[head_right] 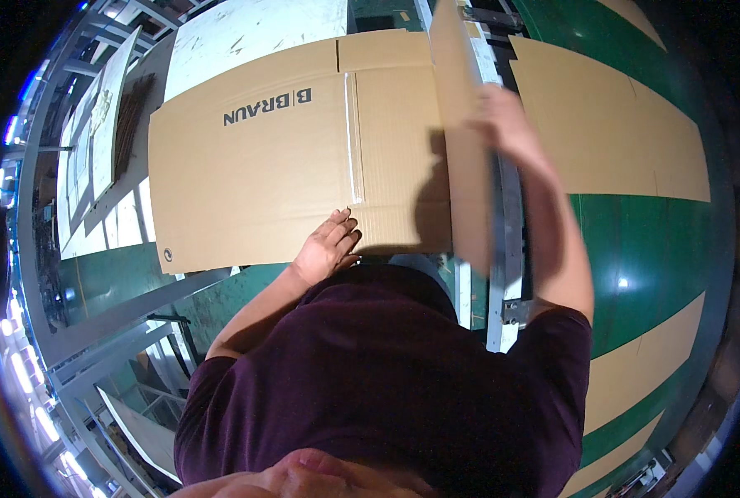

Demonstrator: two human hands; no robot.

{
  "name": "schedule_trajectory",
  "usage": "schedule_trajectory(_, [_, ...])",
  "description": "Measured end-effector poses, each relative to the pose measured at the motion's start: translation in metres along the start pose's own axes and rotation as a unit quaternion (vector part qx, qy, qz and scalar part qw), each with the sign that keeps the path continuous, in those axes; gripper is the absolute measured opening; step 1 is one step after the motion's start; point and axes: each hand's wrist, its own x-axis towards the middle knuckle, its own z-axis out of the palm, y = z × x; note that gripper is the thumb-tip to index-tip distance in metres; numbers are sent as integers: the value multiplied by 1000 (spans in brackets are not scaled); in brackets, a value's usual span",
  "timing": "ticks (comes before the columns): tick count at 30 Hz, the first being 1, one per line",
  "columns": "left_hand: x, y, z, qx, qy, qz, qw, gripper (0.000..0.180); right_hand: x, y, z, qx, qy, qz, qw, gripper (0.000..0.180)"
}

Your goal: The person repeatedly folds flat cardboard pieces along pre-scored lines on a workbench. They align the cardboard, press down the folds to crease them, and then move the folded pieces aside.

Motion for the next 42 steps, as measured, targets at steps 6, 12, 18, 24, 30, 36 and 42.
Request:
schedule_trajectory(6, [5,-1,4,-124,46,-56,990,57,9,-11,200,-345,0,-105,933,50])
schedule_trajectory(12, [-4,-3,3,-115,46,-60,990,60,10,19,193,-263,56,-201,942,52])
schedule_trajectory(18, [-39,-100,-32,4,79,-184,980,65,56,78,161,-160,301,11,940,83])
schedule_trajectory(24, [-256,-391,-96,235,168,-593,752,51,71,37,134,-113,218,133,960,81])
schedule_trajectory(30, [-246,-461,-166,67,175,-691,698,60,83,71,106,265,110,251,925,45])
schedule_trajectory(36, [-270,-478,-156,-188,325,-683,626,76,93,51,119,299,117,276,906,47])
schedule_trajectory(42, [-253,-468,-148,167,118,-760,616,87,95,58,147,75,243,256,932,55])
